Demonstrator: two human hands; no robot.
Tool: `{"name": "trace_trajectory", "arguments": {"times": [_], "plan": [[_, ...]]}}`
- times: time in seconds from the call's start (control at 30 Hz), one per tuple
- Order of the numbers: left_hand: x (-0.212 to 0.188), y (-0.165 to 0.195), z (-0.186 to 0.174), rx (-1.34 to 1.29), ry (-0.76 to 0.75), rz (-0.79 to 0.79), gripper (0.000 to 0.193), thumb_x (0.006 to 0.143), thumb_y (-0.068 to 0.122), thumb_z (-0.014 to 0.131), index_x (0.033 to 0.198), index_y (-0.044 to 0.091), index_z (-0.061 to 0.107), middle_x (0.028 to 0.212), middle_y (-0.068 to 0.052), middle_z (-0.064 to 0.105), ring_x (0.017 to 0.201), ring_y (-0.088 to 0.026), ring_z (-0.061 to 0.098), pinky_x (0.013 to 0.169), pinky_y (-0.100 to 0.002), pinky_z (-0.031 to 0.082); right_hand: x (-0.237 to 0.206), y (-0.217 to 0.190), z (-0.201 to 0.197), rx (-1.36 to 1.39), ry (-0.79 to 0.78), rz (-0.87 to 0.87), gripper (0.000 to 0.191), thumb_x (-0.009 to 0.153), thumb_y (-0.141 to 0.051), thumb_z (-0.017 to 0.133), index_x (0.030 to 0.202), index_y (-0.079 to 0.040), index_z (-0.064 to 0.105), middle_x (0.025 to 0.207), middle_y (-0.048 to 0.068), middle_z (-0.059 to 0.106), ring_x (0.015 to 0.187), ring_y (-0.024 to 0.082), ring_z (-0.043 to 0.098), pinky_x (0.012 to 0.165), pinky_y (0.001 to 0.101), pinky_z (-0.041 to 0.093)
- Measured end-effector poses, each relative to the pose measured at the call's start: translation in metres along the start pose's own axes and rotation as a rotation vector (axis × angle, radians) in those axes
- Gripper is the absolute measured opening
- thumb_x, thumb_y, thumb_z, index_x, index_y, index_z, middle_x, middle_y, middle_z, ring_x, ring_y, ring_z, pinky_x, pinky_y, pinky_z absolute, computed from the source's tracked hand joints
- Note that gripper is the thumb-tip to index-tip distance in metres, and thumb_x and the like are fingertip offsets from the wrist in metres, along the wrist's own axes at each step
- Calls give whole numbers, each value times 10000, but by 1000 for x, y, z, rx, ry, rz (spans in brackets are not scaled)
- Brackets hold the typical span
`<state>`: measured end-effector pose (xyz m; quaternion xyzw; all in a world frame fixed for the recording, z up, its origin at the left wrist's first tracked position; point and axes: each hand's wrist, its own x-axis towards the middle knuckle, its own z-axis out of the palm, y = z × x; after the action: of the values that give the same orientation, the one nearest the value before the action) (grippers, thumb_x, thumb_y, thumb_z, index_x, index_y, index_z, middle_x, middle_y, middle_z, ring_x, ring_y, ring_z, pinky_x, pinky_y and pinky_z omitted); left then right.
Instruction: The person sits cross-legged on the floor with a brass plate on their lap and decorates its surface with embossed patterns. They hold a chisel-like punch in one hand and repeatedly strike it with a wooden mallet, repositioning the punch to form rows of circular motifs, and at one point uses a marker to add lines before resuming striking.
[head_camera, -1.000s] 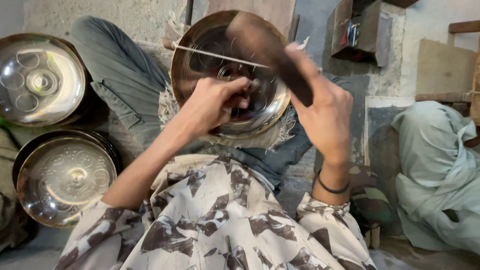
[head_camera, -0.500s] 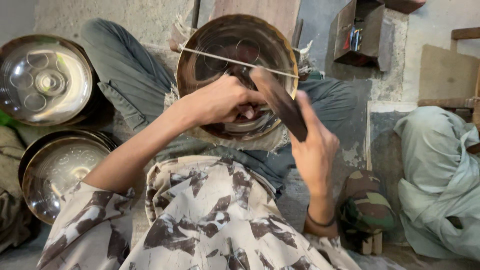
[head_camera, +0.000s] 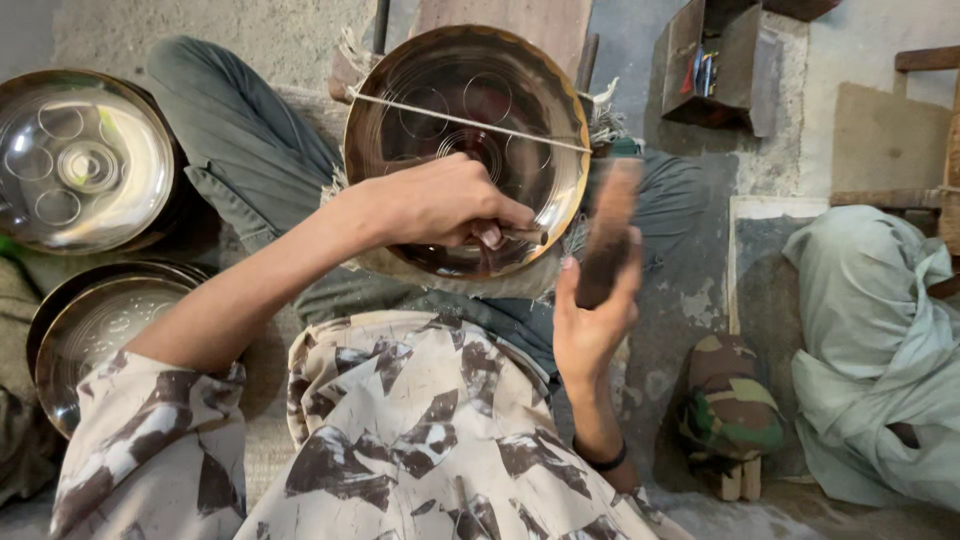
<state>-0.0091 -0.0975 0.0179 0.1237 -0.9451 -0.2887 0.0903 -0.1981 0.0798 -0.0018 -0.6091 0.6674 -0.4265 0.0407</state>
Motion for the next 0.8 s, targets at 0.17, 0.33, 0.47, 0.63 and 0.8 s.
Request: {"name": "trace_trajectory", "arguments": {"times": [0.17, 0.33, 0.47, 0.63, 0.8], "plan": [[3, 0, 0, 1, 40, 53, 479, 781, 136, 788, 1249, 195, 704, 791, -158, 729, 721, -394, 695, 613, -490, 529, -6, 3, 4, 153, 90, 104, 772, 965, -58, 754, 1572, -51, 277, 1367, 268, 593, 1031, 334, 689, 880, 406, 569], [3, 1, -2, 17, -11, 37, 514, 774, 145, 790, 1276, 203, 693, 782, -173, 730, 713, -397, 698, 625, -494, 537, -7, 1, 2, -47, 63, -125, 697, 983, -34, 701, 1581, -39, 343, 1403, 302, 551, 1233, 424, 632, 1006, 448, 537], [4, 1, -6, 35, -83, 8, 599, 707, 81, 783, 1286, 202, 688, 795, -178, 731, 735, -398, 696, 633, -493, 539, -9, -1, 1, -153, -154, 13, 627, 965, -67, 725, 1546, -59, 489, 1248, 225, 705, 1067, 388, 732, 877, 442, 566], [3, 0, -11, -7, -30, 59, 561, 724, 63, 795, 1264, 171, 693, 802, -202, 724, 742, -412, 693, 633, -494, 535, -9, 9, 0, 14, -64, -99, 599, 1016, -91, 668, 1556, -7, 424, 1356, 287, 637, 1191, 415, 686, 950, 420, 555], [3, 1, -16, -152, 32, 43, 491, 688, -61, 692, 1150, 105, 675, 859, -149, 745, 813, -387, 709, 661, -485, 527, -12, 23, -3, 48, -104, 91, 645, 969, -135, 756, 1527, 18, 473, 1299, 257, 691, 1132, 327, 729, 953, 374, 557]]}}
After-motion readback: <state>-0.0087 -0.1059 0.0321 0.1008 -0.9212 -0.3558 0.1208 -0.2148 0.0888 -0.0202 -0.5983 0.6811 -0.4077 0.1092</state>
